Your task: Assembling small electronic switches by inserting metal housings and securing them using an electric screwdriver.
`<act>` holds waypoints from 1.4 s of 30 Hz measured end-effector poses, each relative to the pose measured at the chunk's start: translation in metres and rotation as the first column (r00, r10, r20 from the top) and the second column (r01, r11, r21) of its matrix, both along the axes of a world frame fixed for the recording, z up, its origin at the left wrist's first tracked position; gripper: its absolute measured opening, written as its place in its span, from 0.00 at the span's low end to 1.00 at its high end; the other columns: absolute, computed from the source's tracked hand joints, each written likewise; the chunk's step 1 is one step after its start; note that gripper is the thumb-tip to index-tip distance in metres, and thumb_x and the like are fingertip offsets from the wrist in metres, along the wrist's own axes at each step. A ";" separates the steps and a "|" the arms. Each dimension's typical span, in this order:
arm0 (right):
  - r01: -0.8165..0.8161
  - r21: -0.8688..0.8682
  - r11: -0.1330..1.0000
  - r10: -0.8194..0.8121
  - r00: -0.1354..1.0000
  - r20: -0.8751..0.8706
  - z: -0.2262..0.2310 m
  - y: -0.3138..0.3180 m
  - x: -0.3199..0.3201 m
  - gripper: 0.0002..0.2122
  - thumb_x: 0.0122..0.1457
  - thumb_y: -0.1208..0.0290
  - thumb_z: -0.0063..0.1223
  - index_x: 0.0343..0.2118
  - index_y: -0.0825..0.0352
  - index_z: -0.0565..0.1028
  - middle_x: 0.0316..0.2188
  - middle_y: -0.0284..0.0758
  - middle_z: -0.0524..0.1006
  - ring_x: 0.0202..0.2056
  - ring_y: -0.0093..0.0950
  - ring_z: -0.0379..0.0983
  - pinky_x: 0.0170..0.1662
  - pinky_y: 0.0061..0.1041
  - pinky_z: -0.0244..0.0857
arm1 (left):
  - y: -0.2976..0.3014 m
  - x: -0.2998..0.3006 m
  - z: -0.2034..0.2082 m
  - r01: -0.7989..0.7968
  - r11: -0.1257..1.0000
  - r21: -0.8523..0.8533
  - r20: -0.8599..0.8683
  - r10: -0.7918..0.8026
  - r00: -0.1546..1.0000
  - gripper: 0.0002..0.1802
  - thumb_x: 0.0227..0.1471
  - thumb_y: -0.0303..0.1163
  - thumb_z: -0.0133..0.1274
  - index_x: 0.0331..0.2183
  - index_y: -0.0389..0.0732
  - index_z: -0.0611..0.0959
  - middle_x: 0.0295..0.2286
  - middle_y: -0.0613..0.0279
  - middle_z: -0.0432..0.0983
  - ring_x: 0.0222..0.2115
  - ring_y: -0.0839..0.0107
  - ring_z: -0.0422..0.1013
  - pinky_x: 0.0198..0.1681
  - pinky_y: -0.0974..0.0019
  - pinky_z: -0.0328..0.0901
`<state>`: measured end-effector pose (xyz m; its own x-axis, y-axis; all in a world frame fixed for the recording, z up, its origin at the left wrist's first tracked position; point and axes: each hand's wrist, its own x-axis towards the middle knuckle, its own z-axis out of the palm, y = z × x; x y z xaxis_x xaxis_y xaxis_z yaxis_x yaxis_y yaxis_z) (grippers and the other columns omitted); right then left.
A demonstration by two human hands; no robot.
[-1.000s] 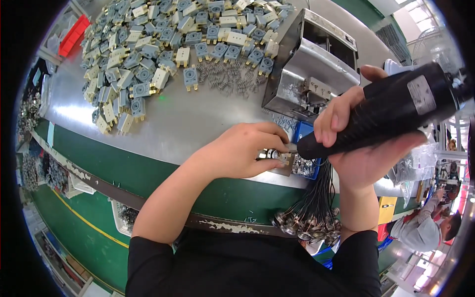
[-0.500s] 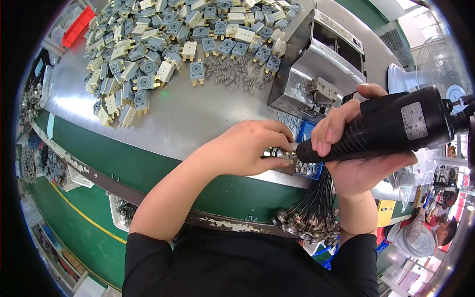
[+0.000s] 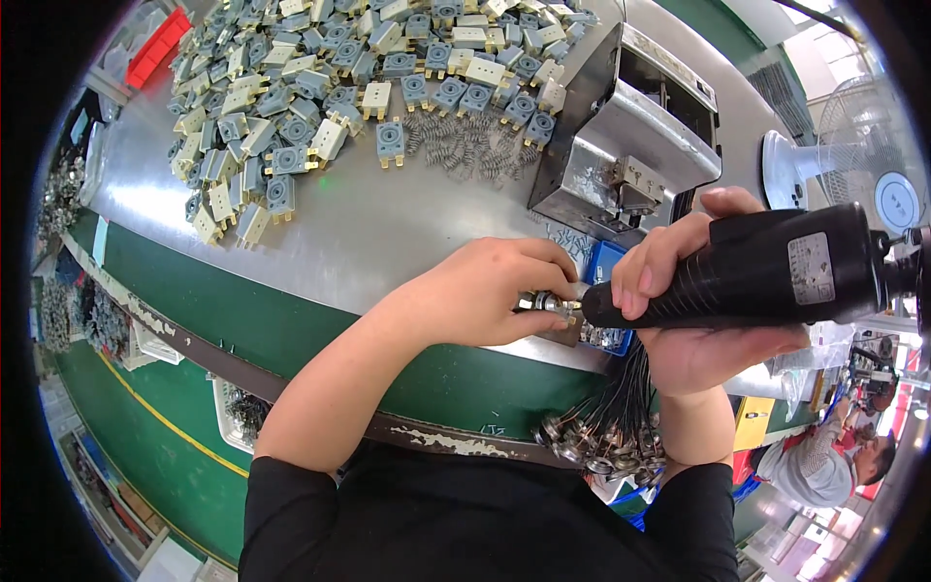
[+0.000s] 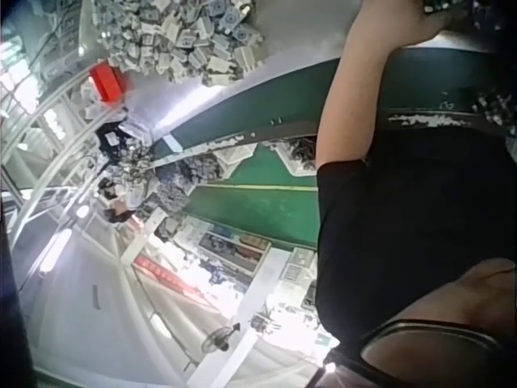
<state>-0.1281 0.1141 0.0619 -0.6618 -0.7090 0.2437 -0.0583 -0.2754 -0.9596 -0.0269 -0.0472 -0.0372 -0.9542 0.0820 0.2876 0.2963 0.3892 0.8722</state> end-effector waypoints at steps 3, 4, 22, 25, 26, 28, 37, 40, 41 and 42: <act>-0.008 -0.036 0.999 0.008 1.000 0.009 -0.009 0.001 0.000 0.54 0.44 0.14 0.44 0.56 0.66 0.61 0.23 0.34 0.70 0.20 0.27 0.69 0.26 0.29 0.66 | 0.001 0.000 -0.002 -0.012 1.000 0.019 -0.011 0.012 1.000 0.14 0.46 0.29 0.69 0.39 0.41 0.88 0.43 0.58 0.82 0.43 0.55 0.79 0.47 0.57 0.74; -0.038 -0.103 0.994 0.042 0.998 0.043 -0.011 0.001 0.000 0.52 0.44 0.15 0.44 0.54 0.65 0.63 0.23 0.34 0.70 0.20 0.27 0.69 0.26 0.29 0.67 | 0.001 0.001 -0.002 -0.012 1.000 0.020 -0.010 0.012 1.000 0.14 0.46 0.29 0.69 0.39 0.41 0.88 0.43 0.58 0.82 0.43 0.55 0.79 0.47 0.57 0.74; -0.234 -0.192 0.953 0.242 0.970 0.016 -0.008 0.007 -0.007 0.36 0.54 0.39 0.54 0.54 0.68 0.64 0.23 0.39 0.73 0.21 0.32 0.72 0.28 0.32 0.70 | 0.002 0.000 -0.004 -0.020 1.000 -0.011 -0.058 0.019 0.998 0.15 0.49 0.37 0.68 0.38 0.40 0.88 0.41 0.60 0.82 0.39 0.56 0.80 0.43 0.58 0.74; -0.277 -0.128 0.952 0.279 0.960 -0.002 0.003 0.007 -0.022 0.52 0.54 0.20 0.45 0.64 0.69 0.60 0.22 0.36 0.71 0.19 0.30 0.69 0.25 0.33 0.67 | -0.002 0.000 0.003 0.006 1.000 0.002 0.006 -0.006 1.000 0.14 0.46 0.29 0.69 0.38 0.40 0.89 0.42 0.57 0.82 0.43 0.55 0.79 0.47 0.57 0.73; -0.230 -0.248 0.941 0.234 0.972 -0.011 0.007 0.001 -0.027 0.52 0.54 0.20 0.45 0.64 0.68 0.60 0.22 0.36 0.71 0.19 0.30 0.69 0.26 0.33 0.66 | -0.001 0.001 0.001 -0.009 1.000 0.004 -0.011 0.009 1.000 0.15 0.46 0.29 0.69 0.39 0.39 0.88 0.43 0.56 0.82 0.43 0.55 0.79 0.48 0.58 0.73; -0.157 -0.372 0.915 0.145 0.988 -0.060 0.016 -0.002 -0.047 0.52 0.54 0.20 0.45 0.65 0.67 0.60 0.24 0.35 0.70 0.21 0.29 0.68 0.27 0.32 0.65 | 0.002 0.000 -0.003 -0.008 1.000 -0.008 -0.041 0.008 0.999 0.16 0.46 0.28 0.69 0.40 0.37 0.88 0.44 0.55 0.82 0.44 0.55 0.79 0.49 0.58 0.73; 0.316 -0.231 0.920 -0.359 0.916 -0.177 0.026 -0.027 -0.082 0.48 0.56 0.20 0.38 0.61 0.66 0.64 0.24 0.35 0.72 0.23 0.30 0.68 0.30 0.33 0.66 | 0.004 0.001 -0.001 -0.001 0.999 0.042 0.016 0.000 1.000 0.18 0.45 0.27 0.71 0.41 0.38 0.88 0.45 0.54 0.82 0.45 0.55 0.79 0.49 0.57 0.74; 0.295 -0.217 0.931 -0.336 0.923 -0.187 0.025 -0.030 -0.083 0.46 0.59 0.22 0.35 0.60 0.67 0.64 0.24 0.36 0.71 0.23 0.30 0.68 0.30 0.33 0.66 | 0.003 0.001 0.000 -0.016 0.999 0.045 0.044 0.014 0.999 0.18 0.45 0.27 0.71 0.41 0.38 0.88 0.45 0.54 0.82 0.45 0.54 0.79 0.49 0.57 0.74; 0.301 -0.201 0.932 -0.338 0.923 -0.185 0.025 -0.031 -0.083 0.46 0.59 0.21 0.35 0.60 0.67 0.64 0.24 0.37 0.71 0.22 0.30 0.68 0.30 0.33 0.66 | 0.003 0.001 -0.001 -0.013 0.999 0.045 0.045 0.011 0.999 0.18 0.45 0.27 0.71 0.41 0.38 0.88 0.45 0.54 0.82 0.45 0.54 0.79 0.49 0.57 0.74; 0.292 -0.194 0.937 -0.329 0.924 -0.197 0.023 -0.032 -0.082 0.46 0.58 0.21 0.35 0.59 0.67 0.65 0.24 0.37 0.72 0.22 0.30 0.68 0.30 0.33 0.66 | 0.003 0.001 -0.001 -0.014 0.999 0.045 0.048 0.012 0.999 0.18 0.45 0.27 0.71 0.41 0.39 0.88 0.45 0.54 0.82 0.45 0.54 0.79 0.49 0.57 0.74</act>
